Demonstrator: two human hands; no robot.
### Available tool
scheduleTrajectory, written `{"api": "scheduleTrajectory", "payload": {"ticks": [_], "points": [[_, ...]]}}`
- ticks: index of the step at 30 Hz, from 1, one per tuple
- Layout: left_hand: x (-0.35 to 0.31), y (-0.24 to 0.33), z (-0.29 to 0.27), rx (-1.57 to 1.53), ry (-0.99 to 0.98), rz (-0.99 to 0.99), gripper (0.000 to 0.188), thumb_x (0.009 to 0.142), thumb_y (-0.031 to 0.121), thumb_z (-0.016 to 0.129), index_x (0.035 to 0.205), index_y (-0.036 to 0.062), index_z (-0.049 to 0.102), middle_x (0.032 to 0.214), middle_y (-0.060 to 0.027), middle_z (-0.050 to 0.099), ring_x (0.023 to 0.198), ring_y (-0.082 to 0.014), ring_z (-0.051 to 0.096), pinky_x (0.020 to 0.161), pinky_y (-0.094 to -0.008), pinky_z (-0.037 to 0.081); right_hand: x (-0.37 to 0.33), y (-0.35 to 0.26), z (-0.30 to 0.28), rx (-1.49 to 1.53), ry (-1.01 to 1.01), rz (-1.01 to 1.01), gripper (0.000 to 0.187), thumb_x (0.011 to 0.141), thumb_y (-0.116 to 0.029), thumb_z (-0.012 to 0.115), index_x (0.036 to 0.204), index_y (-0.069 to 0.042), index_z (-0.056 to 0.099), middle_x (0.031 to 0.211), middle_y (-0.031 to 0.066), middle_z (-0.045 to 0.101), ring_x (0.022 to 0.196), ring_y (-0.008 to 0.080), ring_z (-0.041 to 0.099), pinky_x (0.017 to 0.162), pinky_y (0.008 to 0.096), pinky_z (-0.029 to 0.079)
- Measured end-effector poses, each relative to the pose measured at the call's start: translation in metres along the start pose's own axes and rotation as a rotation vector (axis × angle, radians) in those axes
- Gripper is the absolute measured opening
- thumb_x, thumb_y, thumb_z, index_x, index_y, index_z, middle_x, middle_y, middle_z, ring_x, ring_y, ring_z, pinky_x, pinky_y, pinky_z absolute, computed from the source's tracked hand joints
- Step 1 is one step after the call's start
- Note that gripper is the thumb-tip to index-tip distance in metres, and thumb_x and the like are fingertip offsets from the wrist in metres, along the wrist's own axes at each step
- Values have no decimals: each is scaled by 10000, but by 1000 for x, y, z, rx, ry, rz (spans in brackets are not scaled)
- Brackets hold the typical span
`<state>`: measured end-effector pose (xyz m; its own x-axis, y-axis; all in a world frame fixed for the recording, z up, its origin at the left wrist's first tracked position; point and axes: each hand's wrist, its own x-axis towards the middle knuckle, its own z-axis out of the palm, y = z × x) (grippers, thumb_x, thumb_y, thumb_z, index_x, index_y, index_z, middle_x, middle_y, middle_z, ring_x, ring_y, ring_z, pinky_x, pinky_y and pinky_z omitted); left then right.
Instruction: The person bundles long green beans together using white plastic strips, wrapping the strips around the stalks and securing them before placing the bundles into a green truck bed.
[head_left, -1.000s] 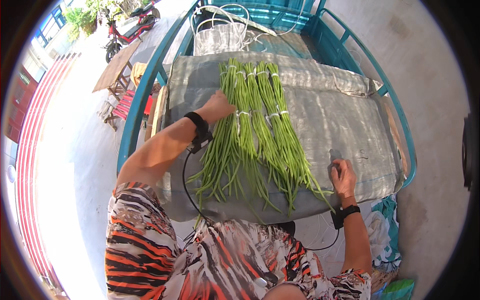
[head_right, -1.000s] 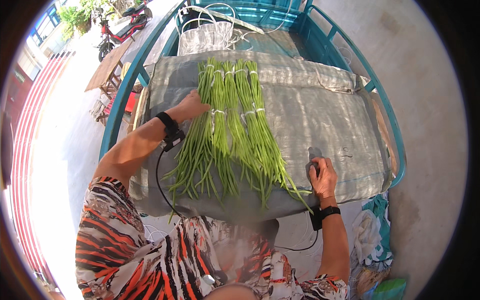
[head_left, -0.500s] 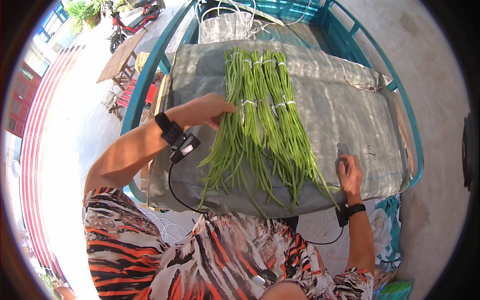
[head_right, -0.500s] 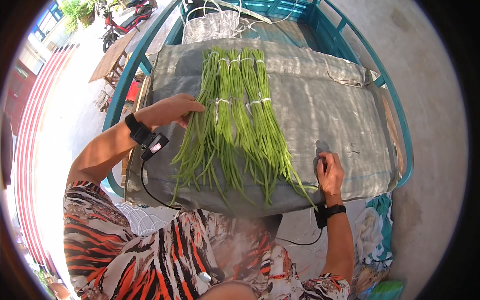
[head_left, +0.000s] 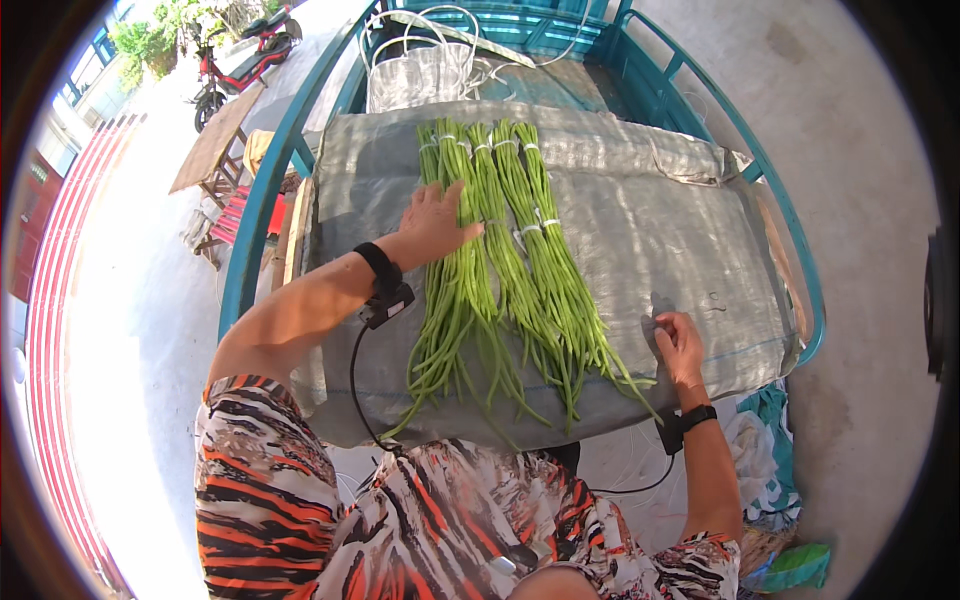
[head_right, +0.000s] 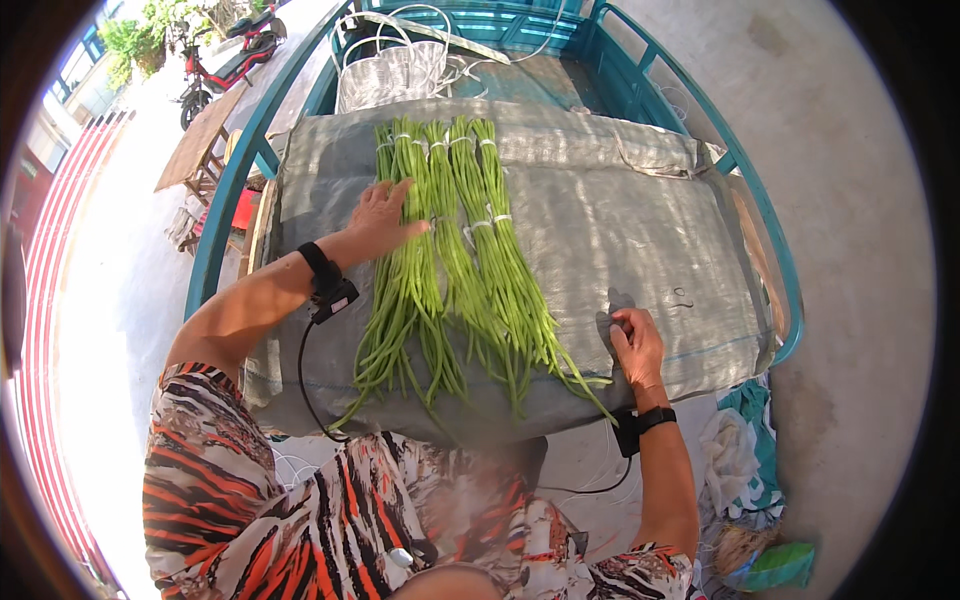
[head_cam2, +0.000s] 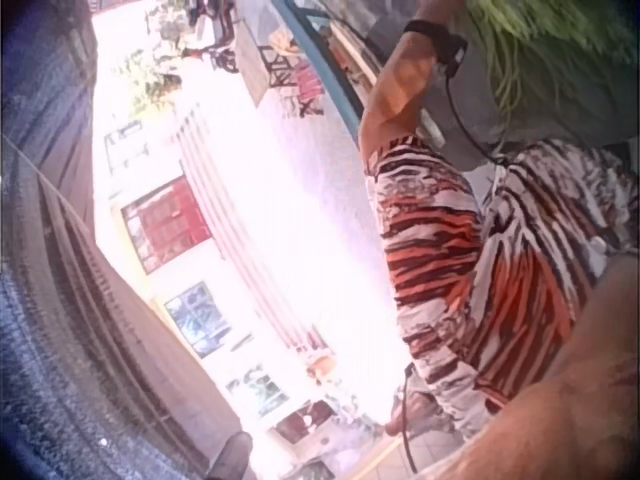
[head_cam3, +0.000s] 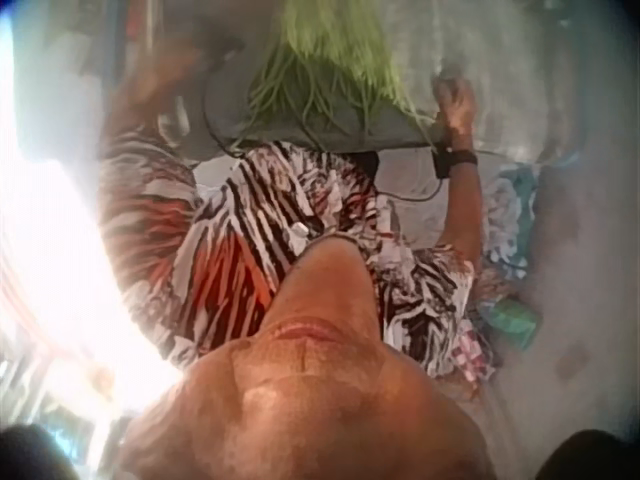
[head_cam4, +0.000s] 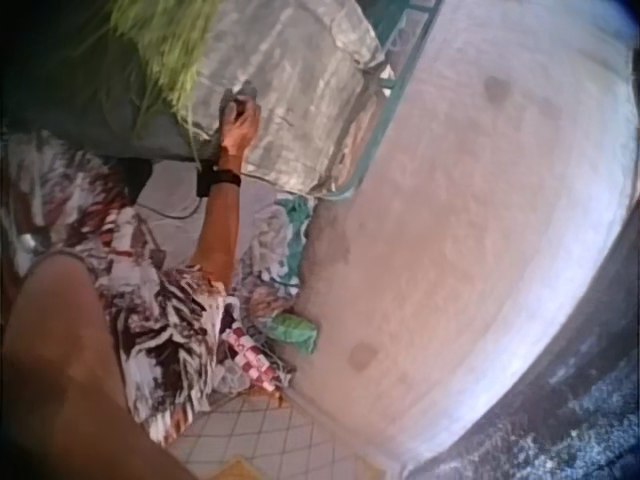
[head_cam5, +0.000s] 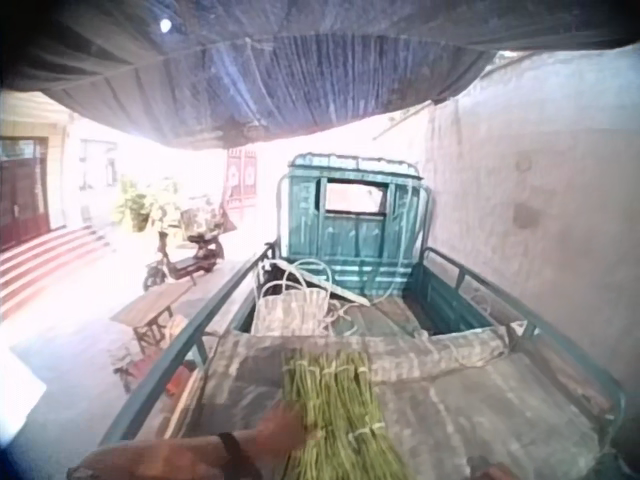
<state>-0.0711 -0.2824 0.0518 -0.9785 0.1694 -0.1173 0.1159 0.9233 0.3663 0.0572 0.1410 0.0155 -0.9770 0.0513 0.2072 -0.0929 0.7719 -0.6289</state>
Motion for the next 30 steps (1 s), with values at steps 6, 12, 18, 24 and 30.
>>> {"api": "scheduleTrajectory", "payload": {"ticks": [6, 12, 18, 24, 30], "points": [[12, -5, 12, -61, -202, 74, 792, 818, 569, 564, 1444, 204, 244, 1531, -146, -56, 1383, -445, -70, 1088, -568, 99, 41, -57, -6, 38, -437, 155, 250, 821, -226, 608, 999, -50, 602, 837, 102, 626, 773, 226, 593, 710, 331, 475], [19, -16, 25, -76, -213, 70, 779, 817, 588, 552, 1437, 240, 234, 1532, -95, -112, 1385, -411, -123, 1084, -586, 76, 81, -155, 74, -173, -11, -295, 276, 822, -248, 590, 1039, -77, 592, 980, 143, 588, 971, 334, 551, 815, 403, 452], [14, -2, 24, -61, -183, 43, 750, 824, 551, 564, 1427, 209, 278, 1539, -119, -63, 1395, -398, -93, 1084, -566, 92, 95, -181, 134, -266, -142, -258, 236, 768, -268, 642, 882, -63, 619, 900, 117, 583, 899, 314, 546, 734, 434, 465], [11, -8, 25, -100, -134, 62, 730, 824, 520, 572, 1418, 200, 295, 1539, -124, -50, 1394, -408, -65, 1078, -558, 93, 89, -196, 163, -312, 62, -351, 281, 744, -307, 669, 852, -54, 609, 914, 111, 580, 906, 306, 546, 732, 451, 454], [8, -4, 24, -155, -152, 61, 708, 834, 497, 554, 1412, 185, 291, 1540, -107, -72, 1397, -380, -108, 1096, -525, 62, 117, -177, 151, -378, 99, 71, 482, 716, -333, 682, 1072, -48, 524, 1074, 141, 540, 1080, 321, 477, 918, 465, 373]]}}
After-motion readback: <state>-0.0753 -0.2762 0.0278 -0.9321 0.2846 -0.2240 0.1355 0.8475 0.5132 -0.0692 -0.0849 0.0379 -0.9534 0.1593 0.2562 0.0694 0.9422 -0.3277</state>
